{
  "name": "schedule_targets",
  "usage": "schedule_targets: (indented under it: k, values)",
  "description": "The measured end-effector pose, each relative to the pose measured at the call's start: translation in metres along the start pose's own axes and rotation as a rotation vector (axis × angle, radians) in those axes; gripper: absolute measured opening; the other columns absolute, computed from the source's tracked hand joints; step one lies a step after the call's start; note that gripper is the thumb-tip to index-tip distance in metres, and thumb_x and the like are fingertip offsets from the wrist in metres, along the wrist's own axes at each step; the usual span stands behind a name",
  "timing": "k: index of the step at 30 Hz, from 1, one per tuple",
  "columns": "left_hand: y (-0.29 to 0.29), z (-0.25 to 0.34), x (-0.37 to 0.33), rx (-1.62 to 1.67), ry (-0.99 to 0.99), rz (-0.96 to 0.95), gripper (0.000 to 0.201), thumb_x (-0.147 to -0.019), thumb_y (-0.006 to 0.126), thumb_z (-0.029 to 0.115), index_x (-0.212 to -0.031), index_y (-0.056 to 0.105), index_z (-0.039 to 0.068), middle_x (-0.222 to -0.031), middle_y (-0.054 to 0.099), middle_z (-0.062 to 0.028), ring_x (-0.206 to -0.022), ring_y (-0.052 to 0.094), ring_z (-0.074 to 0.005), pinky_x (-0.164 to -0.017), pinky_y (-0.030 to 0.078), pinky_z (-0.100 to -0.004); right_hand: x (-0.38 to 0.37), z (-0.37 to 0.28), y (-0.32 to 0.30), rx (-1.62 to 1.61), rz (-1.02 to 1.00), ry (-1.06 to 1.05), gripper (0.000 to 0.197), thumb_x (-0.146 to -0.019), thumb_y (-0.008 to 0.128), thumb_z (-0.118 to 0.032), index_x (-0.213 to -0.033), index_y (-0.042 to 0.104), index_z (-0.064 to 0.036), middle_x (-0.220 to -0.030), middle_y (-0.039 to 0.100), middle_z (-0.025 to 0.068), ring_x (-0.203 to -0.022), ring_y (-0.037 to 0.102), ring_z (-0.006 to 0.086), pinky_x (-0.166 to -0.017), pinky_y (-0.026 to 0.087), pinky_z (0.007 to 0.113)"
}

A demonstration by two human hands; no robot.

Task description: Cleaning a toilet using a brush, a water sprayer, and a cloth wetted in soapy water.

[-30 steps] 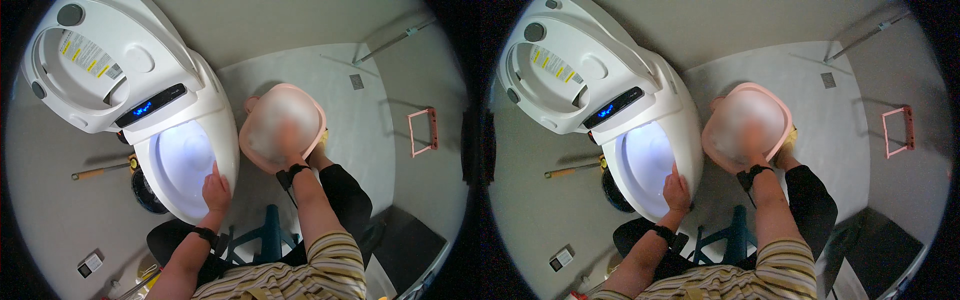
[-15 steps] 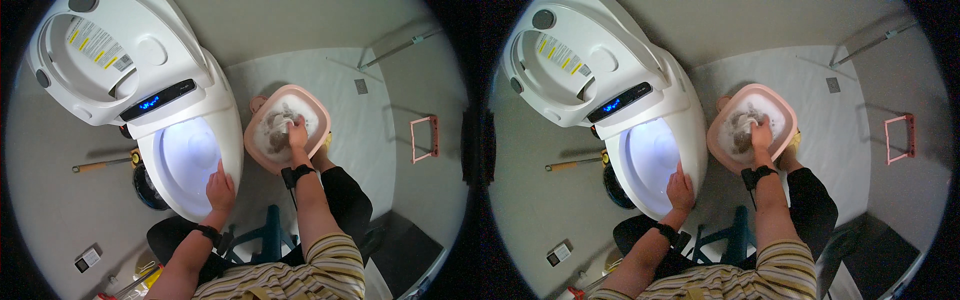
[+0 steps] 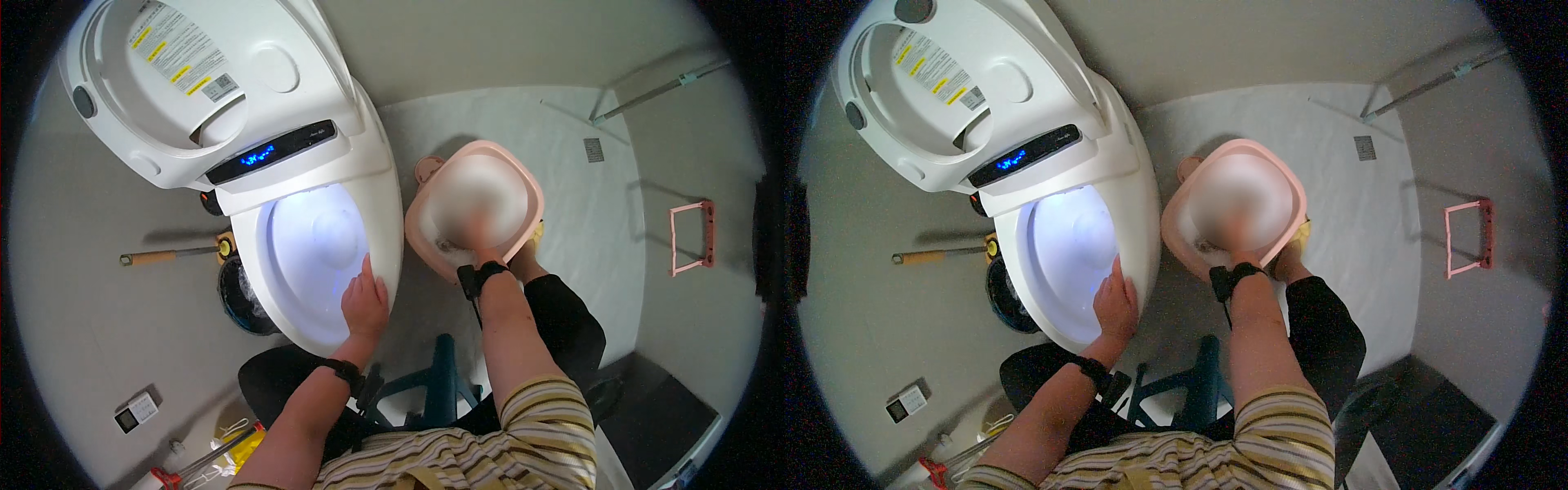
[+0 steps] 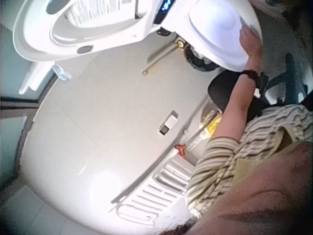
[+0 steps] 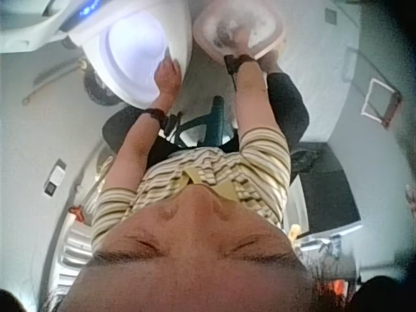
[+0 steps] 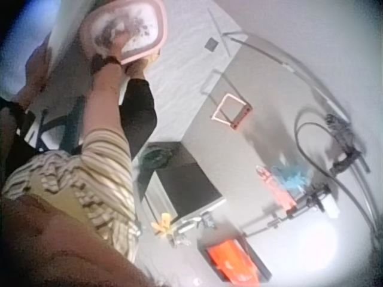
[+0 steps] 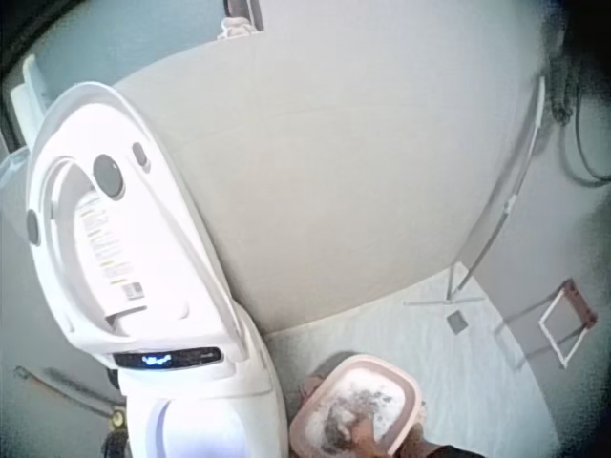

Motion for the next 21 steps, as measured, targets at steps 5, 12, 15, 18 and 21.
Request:
schedule_targets:
  k: [5,12,15,18,21]
  values:
    - [-0.007,-0.011,0.004,-0.033,0.005,0.023,0.051,-0.093,0.05,0.014,-0.142,0.037,0.003,-0.092,0.062,-0.0194,-0.083,0.061,-0.0377,-0.072,0.048,-0.0486,0.053,-0.044,0.015,-1.3,-0.099,0.343,0.042,-0.085,0.069,-0.027,-0.118,0.055,-0.005,-0.114,0.063,0.0159,-0.099,0.064,0.0327,-0.082,0.054,0.045]
    - [-0.009,-0.003,0.005,-0.074,0.021,0.055,0.051,-0.094,0.051,0.019,-0.14,0.039,0.001,-0.09,0.062,-0.0145,-0.082,0.061,-0.0314,-0.07,0.048,-0.0439,0.072,-0.094,-0.003,-1.761,-0.277,0.199,0.024,-0.093,0.063,-0.022,-0.11,0.055,-0.0072,-0.106,0.063,0.0121,-0.088,0.064,0.0257,-0.066,0.057,0.037]
    - [-0.007,-0.002,0.004,-0.078,0.005,0.03,0.051,-0.094,0.051,0.02,-0.14,0.039,0.002,-0.091,0.062,-0.0139,-0.083,0.061,-0.0312,-0.071,0.049,-0.0439,0.078,-0.118,-0.015,-1.778,-0.642,0.116,0.023,-0.094,0.062,-0.03,-0.1,0.054,-0.0099,-0.087,0.057,0.0042,-0.067,0.054,0.0162,-0.049,0.046,0.029]
    - [-0.005,-0.012,0.006,-0.09,-0.03,0.013,0.05,-0.095,0.049,0.021,-0.14,0.038,0.002,-0.092,0.062,-0.0135,-0.084,0.061,-0.0312,-0.071,0.049,-0.0438,0.084,-0.123,-0.027,-1.388,-0.228,0.226,0.031,-0.097,0.056,-0.042,-0.081,0.049,-0.0155,-0.069,0.044,-0.004,-0.055,0.038,0.0112,-0.042,0.03,0.025]
    - [-0.001,-0.016,0.007,-0.068,-0.038,0.017,0.05,-0.096,0.047,0.023,-0.141,0.038,0.003,-0.093,0.063,-0.0135,-0.085,0.061,-0.0312,-0.072,0.05,-0.0439,0.088,-0.136,-0.035,-1.325,-0.272,0.187,0.04,-0.099,0.046,-0.048,-0.074,0.042,-0.0176,-0.062,0.039,-0.0034,-0.051,0.036,0.0123,-0.041,0.026,0.026]
Point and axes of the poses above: each hand's wrist, its own x-axis away from the middle knuckle, its own y-axis out of the palm, z = x × y, the point moved 8 cm from there along -x, towards the middle knuckle
